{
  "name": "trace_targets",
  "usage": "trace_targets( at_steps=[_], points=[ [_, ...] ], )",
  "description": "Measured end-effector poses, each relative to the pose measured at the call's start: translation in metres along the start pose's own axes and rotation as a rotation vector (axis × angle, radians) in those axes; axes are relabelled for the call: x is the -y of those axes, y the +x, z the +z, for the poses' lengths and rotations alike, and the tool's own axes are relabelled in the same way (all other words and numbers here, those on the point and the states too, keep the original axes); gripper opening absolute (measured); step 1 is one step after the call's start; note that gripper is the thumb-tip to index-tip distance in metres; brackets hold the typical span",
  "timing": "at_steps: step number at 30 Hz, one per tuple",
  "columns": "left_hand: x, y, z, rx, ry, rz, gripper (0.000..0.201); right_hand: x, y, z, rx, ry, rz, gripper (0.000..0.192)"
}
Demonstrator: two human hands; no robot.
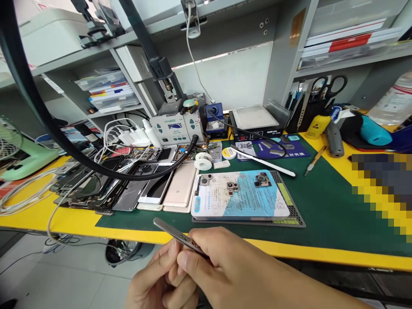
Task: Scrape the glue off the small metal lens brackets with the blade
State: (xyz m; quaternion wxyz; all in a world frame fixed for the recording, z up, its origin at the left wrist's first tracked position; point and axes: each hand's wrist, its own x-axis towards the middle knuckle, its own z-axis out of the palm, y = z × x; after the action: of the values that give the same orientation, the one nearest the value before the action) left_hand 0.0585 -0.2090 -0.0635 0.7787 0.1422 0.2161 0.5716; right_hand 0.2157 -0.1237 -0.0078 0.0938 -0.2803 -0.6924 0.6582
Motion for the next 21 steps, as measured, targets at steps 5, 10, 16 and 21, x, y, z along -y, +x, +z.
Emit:
trace_targets(
  at_steps=[5,10,16,21],
  points=[
    [0.000,0.001,-0.003,-0.007,-0.052,0.010,0.045,-0.016,-0.003,0.001,-0.104,-0.096,0.015,0.027],
    [0.000,0.001,-0.002,-0.025,-0.068,0.004,0.042,-0.008,-0.009,0.003,-0.224,-0.139,-0.109,0.040],
    [0.000,0.005,-0.002,-0.048,-0.081,-0.008,0.047,-0.006,-0.011,0.003,-0.327,-0.141,-0.244,0.029],
    [-0.006,0.006,0.003,-0.044,-0.071,-0.035,0.049,-0.018,-0.024,-0.017,-0.618,-0.145,-0.380,0.019]
  ],
)
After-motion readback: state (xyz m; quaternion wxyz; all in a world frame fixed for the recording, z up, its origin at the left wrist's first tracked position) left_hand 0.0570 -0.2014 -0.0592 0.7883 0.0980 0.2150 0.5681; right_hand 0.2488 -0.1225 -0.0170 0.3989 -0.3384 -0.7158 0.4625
